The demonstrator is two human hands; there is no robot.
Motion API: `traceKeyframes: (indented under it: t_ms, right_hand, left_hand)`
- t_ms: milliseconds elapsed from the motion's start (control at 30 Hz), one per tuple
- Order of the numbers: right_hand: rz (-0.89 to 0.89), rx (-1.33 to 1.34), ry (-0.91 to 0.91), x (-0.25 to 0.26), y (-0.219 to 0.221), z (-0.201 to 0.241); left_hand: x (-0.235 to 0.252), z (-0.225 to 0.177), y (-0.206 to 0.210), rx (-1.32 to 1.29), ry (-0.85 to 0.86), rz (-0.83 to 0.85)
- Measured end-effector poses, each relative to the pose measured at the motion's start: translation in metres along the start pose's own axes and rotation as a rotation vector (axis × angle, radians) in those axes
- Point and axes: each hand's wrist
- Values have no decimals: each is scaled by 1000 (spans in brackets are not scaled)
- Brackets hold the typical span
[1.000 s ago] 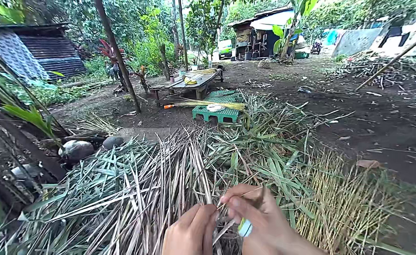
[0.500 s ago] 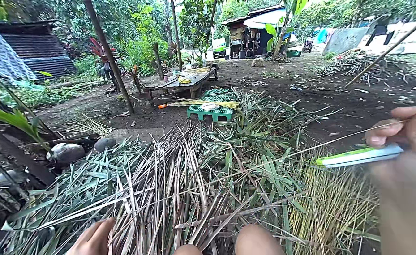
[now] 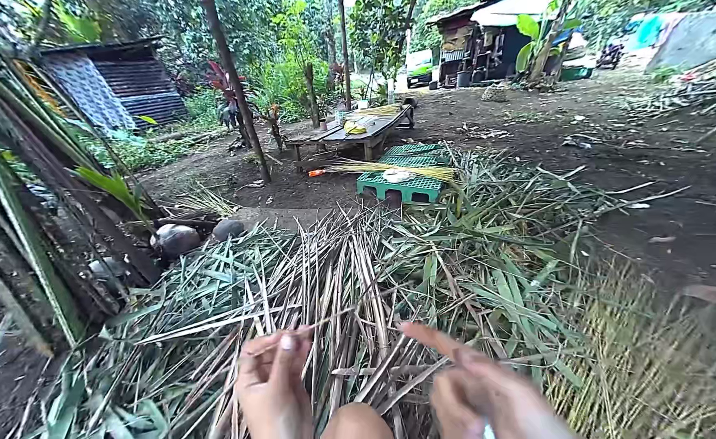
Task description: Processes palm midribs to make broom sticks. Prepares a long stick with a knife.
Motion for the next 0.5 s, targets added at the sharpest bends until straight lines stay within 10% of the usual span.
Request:
traceKeyframes:
  t_ms: [500]
  right_hand:
    - [-69, 105, -319, 14, 13, -30]
  left_hand:
    - [-55, 0, 9, -74, 40, 352]
Point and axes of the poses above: each hand's wrist, its own x-axis towards the middle knuckle, its own y-axis out of the palm, z = x × y, and after that the axes turned 1 degree about z, right-handed
